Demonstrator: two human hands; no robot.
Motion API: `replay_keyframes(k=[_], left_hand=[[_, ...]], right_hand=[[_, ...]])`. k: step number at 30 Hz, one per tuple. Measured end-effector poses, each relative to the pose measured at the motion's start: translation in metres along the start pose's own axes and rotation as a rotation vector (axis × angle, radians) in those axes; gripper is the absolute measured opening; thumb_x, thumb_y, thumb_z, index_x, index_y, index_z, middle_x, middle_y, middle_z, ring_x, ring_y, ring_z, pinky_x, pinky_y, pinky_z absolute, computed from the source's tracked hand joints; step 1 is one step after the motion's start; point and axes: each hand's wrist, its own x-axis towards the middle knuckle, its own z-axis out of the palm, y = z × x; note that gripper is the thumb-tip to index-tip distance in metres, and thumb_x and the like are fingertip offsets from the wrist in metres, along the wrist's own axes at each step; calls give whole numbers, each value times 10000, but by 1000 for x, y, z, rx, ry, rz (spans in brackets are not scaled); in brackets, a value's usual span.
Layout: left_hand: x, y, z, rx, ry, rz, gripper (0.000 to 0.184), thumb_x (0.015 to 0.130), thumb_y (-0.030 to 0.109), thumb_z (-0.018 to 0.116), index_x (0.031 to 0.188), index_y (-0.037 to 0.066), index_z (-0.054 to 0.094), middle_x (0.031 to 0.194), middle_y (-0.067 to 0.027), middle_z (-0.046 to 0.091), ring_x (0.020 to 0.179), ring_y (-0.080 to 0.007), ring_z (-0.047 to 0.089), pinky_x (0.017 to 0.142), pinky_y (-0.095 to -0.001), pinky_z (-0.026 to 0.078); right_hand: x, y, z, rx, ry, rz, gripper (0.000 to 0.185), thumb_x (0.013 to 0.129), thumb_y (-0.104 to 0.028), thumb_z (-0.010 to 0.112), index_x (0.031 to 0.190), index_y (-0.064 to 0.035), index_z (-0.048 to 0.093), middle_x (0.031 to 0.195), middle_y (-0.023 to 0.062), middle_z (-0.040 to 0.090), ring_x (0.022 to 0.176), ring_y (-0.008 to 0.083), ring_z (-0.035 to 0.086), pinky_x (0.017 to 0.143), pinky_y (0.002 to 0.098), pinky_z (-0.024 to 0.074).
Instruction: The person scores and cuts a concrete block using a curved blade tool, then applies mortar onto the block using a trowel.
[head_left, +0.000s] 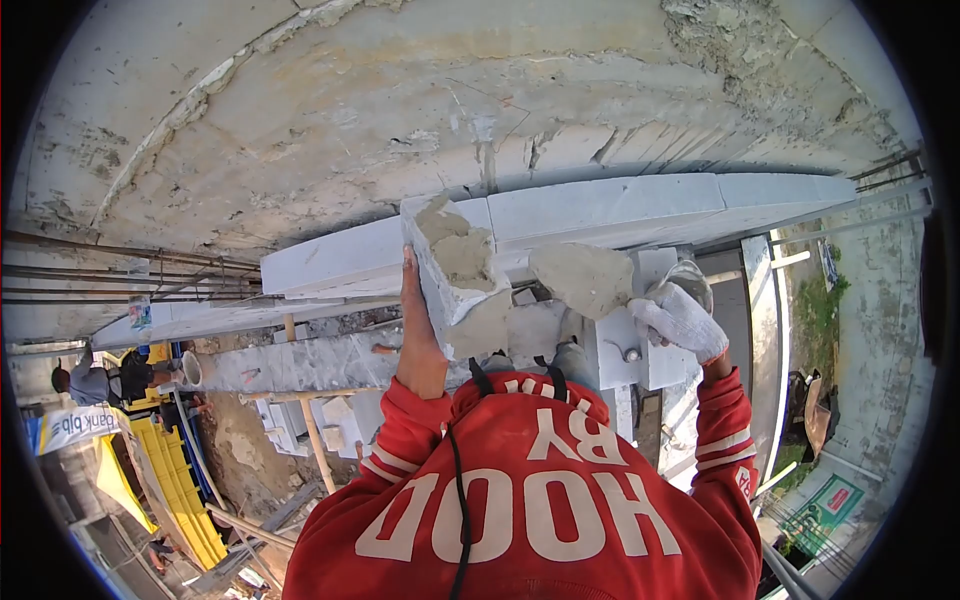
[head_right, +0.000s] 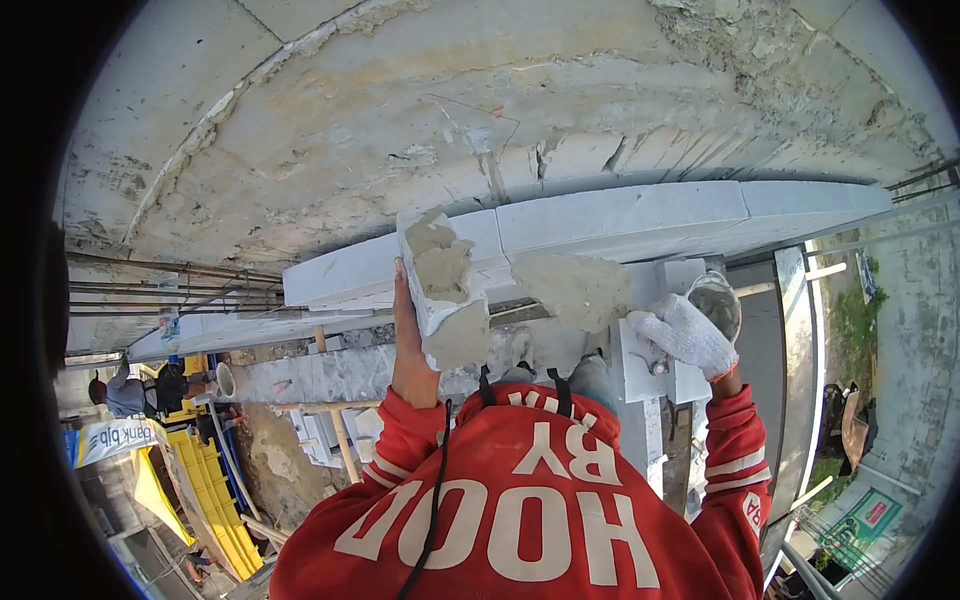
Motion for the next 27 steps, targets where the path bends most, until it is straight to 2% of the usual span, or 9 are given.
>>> replay_keyframes(k=[1,3,5,11,13,15,18,20,27], left_hand=[[5,-4,-2,6,-25,13,654,1042,576,447,1519,130,415,1398,-129,581,1203,-288,629,996,-465,548],[11,-17,8,15,-47,11,658,1041,573,450,1516,118,417,1390,-132,584,1196,-289,630,995,-458,549],[16,-32,27,147,-9,53,724,1020,597,476,1528,89,384,1437,-166,540,1273,-333,580,1035,-499,515],[46,-86,59,242,-142,-159,715,1024,595,466,1511,75,406,1389,-167,579,1190,-321,636,1002,-452,541],[52,-103,73,246,-159,-234,705,1024,603,459,1491,76,436,1357,-161,600,1146,-295,655,962,-434,561],[60,-119,92,245,-180,-304,698,1023,612,452,1470,76,466,1324,-154,620,1101,-269,674,921,-416,580],[70,-138,123,337,-139,-330,682,1030,587,464,1477,72,461,1315,-153,625,1073,-267,685,902,-412,588],[87,-149,129,397,-165,-368,688,1016,563,519,1476,57,451,1328,-160,617,1132,-290,666,974,-428,555],[104,-190,156,478,-146,-347,704,1002,556,561,1482,56,440,1316,-137,612,1159,-271,642,983,-398,540]], right_hand=[[-9,4,3,167,110,209,314,1006,-281,584,977,12,694,608,57,609,484,134,537,470,322,450],[-28,18,14,213,125,217,347,991,-313,578,959,22,666,660,69,625,564,100,555,540,314,477],[-37,0,36,447,421,-2,310,945,-262,648,805,14,625,688,49,588,640,112,570,570,283,454],[-52,29,40,197,730,-45,185,910,-169,681,879,2,618,691,64,546,656,135,504,603,323,435],[-71,43,25,252,691,67,188,913,-178,688,880,-3,626,644,67,520,616,145,498,580,328,427],[-91,67,14,294,620,198,257,915,-222,728,896,4,606,625,130,528,579,197,510,584,374,446],[-122,74,-17,64,569,223,286,914,-231,729,850,0,573,626,159,514,550,282,525,566,409,434],[-136,76,-30,-74,567,209,285,912,-231,728,843,-16,555,626,170,522,568,366,540,573,432,445],[-160,84,-48,-197,605,231,216,908,-210,723,895,-51,577,622,146,570,565,350,603,565,437,470]])
